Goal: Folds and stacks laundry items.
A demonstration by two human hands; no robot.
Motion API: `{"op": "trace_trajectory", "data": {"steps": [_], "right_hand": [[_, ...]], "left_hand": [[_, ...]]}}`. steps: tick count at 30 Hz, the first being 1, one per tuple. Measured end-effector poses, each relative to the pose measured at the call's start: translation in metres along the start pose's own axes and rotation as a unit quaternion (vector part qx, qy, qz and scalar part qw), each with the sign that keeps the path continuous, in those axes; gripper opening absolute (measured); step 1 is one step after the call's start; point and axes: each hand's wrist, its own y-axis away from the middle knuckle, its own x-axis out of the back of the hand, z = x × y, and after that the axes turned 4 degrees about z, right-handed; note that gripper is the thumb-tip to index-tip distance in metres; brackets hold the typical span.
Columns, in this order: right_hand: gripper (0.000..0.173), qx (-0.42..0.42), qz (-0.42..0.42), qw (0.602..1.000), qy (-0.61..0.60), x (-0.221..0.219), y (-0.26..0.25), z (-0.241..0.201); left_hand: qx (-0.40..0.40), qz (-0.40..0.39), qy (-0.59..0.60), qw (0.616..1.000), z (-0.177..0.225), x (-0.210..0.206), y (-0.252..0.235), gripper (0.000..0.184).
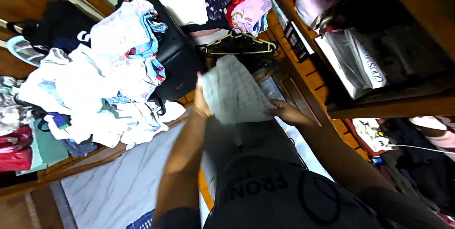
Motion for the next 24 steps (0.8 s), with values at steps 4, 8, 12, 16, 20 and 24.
{"op": "trace_trajectory", "data": {"steps": [4,8,12,16,20,24], "right_hand": [[0.034,-0.135,0.061,0.984,-0.098,0.004,-0.010,0.007],[0.032,-0.122,0.083,0.989,-0.010,0.011,-0.022,-0.037],[0.026,-0.013,0.130,0.991,-0.032,0.008,-0.061,-0.105],[0.019,0.088,0.120,0.986,-0.081,0.004,-0.064,-0.161],[0.018,0.144,0.115,0.982,-0.045,-0.002,-0.053,-0.175],[0.031,0.166,0.149,0.973,0.065,-0.011,-0.035,-0.176]], "left_hand": [[0.146,0.070,0.089,0.983,-0.111,-0.005,-0.004,0.081],[0.159,0.202,-0.193,0.947,-0.061,-0.031,-0.009,0.042],[0.046,0.284,-0.334,0.898,0.021,-0.032,-0.040,0.033],[-0.044,0.324,-0.346,0.879,0.068,-0.041,-0.042,0.057],[-0.052,0.277,-0.397,0.874,0.052,-0.041,-0.028,0.045],[0.030,0.220,-0.380,0.898,0.011,-0.035,-0.025,0.035]]}}
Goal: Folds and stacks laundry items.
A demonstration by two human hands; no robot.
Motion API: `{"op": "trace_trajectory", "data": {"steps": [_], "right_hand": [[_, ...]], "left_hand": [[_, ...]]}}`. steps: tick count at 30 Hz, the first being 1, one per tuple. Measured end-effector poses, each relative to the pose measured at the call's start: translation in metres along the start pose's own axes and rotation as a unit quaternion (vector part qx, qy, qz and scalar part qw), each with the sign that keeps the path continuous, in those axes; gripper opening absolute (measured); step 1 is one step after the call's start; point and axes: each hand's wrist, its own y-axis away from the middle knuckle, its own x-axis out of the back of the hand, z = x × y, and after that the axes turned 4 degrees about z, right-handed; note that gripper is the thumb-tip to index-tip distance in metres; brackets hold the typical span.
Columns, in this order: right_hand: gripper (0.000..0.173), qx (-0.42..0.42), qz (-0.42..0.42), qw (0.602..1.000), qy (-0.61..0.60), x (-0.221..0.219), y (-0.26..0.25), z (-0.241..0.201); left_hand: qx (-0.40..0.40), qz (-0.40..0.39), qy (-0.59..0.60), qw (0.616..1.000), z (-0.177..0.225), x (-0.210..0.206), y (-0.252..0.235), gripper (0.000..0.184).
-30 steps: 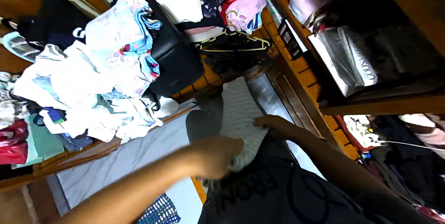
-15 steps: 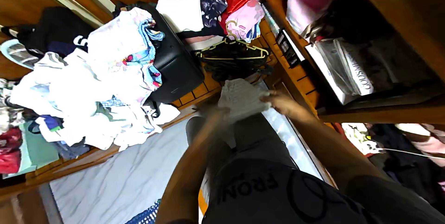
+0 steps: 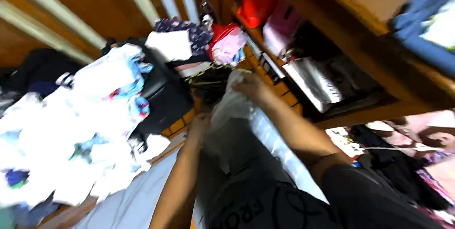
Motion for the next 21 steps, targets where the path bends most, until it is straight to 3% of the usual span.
{"op": "trace_trajectory", "data": {"steps": [2,8,14,17,21], "right_hand": [[0.030,0.013,0.017,1.000,0.015,0.003,0.006,0.002],[0.033,-0.004,0.012,1.000,0.007,0.010,0.004,-0.002],[0.034,-0.016,0.012,1.000,0.019,0.013,-0.005,-0.002],[0.033,-0.006,0.022,1.000,0.011,0.014,-0.009,-0.004],[0.030,-0.014,0.023,1.000,0.008,0.012,-0.007,-0.008]], "left_hand": [[0.045,-0.023,0.087,0.995,-0.005,-0.015,0.006,0.044],[0.076,-0.083,0.276,0.954,-0.007,-0.036,0.027,0.030],[0.109,-0.050,0.360,0.925,0.021,-0.033,0.025,0.032],[0.129,-0.075,0.385,0.911,0.020,-0.027,0.022,0.038],[0.161,-0.100,0.431,0.882,0.018,-0.030,0.033,0.027]]}}
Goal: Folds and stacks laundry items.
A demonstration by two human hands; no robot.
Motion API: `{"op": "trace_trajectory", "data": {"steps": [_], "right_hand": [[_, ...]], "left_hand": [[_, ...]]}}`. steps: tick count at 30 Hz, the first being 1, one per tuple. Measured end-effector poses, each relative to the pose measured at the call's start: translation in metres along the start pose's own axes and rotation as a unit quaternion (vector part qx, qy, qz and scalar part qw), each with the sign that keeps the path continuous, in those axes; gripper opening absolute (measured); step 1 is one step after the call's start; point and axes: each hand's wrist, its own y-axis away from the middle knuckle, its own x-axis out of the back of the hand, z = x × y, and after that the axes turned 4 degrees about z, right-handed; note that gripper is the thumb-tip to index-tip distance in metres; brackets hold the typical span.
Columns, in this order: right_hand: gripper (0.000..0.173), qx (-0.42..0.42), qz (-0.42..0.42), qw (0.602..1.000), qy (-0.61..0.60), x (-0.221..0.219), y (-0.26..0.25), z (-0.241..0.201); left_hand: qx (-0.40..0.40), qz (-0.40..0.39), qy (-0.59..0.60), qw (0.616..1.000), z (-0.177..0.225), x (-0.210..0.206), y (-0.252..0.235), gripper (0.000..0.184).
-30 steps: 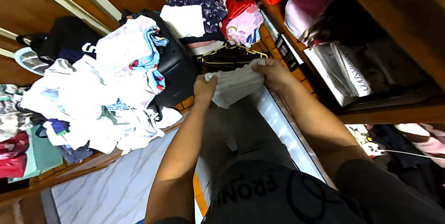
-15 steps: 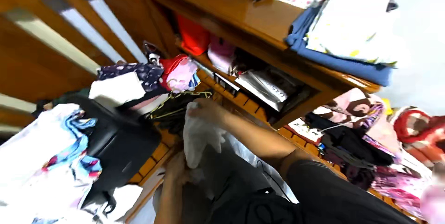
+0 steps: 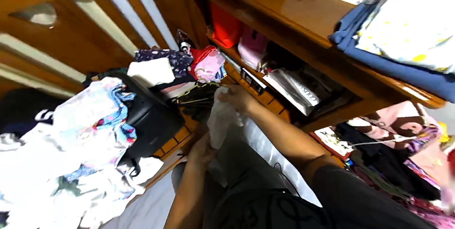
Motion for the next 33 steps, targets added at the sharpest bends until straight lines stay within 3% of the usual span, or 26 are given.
{"op": "trace_trajectory", "data": {"steps": [6,11,17,22,27,30,33], "right_hand": [[0.015,0.005,0.001,0.993,-0.120,-0.006,-0.002,0.011],[0.008,0.009,0.008,0.991,-0.131,-0.003,-0.005,0.016],[0.007,-0.002,0.031,0.990,-0.141,0.000,-0.005,0.013],[0.004,0.016,0.009,0.991,-0.135,-0.001,-0.003,0.018],[0.016,0.004,-0.005,0.997,-0.082,-0.002,0.007,0.010],[0.008,0.016,0.001,0.996,-0.091,-0.009,0.011,0.006],[0.012,0.033,-0.011,0.995,-0.091,-0.013,0.013,0.004]], "left_hand": [[0.015,-0.096,0.003,0.995,0.004,0.001,0.005,0.030],[-0.003,-0.129,-0.048,0.991,0.008,-0.002,0.019,0.024],[-0.109,-0.002,-0.093,0.990,0.015,0.019,0.012,0.021],[-0.192,0.089,-0.159,0.964,0.028,0.030,0.010,0.019],[-0.184,0.048,-0.263,0.946,0.030,0.028,0.022,0.040],[-0.150,0.010,-0.261,0.954,0.025,0.018,0.019,0.033],[-0.127,-0.016,-0.244,0.961,0.020,0.008,0.017,0.021]]}}
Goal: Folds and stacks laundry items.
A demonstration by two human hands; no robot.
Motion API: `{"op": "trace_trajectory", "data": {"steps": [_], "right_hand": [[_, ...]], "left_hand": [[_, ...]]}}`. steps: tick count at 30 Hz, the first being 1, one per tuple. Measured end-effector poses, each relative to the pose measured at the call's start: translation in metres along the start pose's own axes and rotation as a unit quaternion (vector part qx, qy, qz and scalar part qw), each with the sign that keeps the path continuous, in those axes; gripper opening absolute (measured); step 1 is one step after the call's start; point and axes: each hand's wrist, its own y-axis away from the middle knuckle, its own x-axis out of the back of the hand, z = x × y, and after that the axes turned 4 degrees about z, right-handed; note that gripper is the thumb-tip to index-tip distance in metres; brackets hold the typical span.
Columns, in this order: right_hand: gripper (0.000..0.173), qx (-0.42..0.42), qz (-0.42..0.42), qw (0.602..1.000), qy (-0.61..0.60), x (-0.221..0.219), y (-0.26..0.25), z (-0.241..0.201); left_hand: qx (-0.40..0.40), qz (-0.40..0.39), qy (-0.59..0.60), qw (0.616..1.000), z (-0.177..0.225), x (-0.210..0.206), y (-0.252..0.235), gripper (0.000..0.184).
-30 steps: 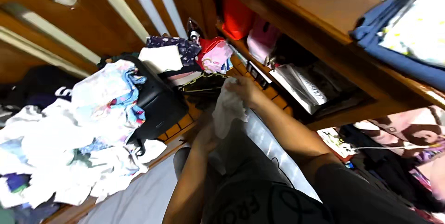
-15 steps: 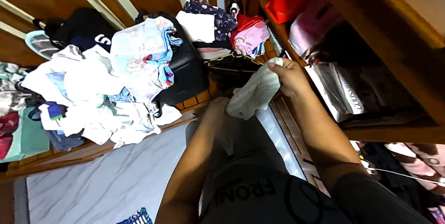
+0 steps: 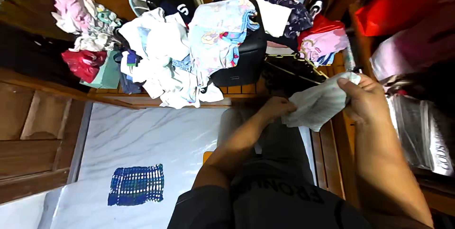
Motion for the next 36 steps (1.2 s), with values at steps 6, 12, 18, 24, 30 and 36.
{"op": "trace_trajectory", "data": {"steps": [6,12,18,24,30,36], "right_hand": [[0.015,0.012,0.042,0.998,-0.051,0.011,-0.003,-0.004],[0.012,-0.020,0.029,0.998,-0.057,0.016,-0.024,-0.005],[0.013,0.046,-0.005,0.995,-0.093,0.011,-0.052,-0.009],[0.009,0.046,-0.005,0.997,-0.065,0.032,-0.003,0.004],[0.026,-0.321,-0.113,0.929,0.147,0.070,0.094,0.137],[0.040,-0.411,-0.027,0.905,0.111,0.056,0.099,0.155]], "left_hand": [[0.015,0.017,0.197,0.980,-0.011,0.013,-0.009,0.021],[-0.019,-0.003,0.290,0.957,0.006,0.036,-0.025,0.023],[-0.066,0.091,0.136,0.984,0.053,0.044,-0.060,0.040],[-0.182,0.143,-0.011,0.973,0.052,0.035,-0.018,0.066],[0.067,0.025,-0.138,0.988,-0.121,0.007,0.011,0.063],[0.155,0.080,-0.003,0.985,-0.152,-0.015,0.007,0.054]]}}
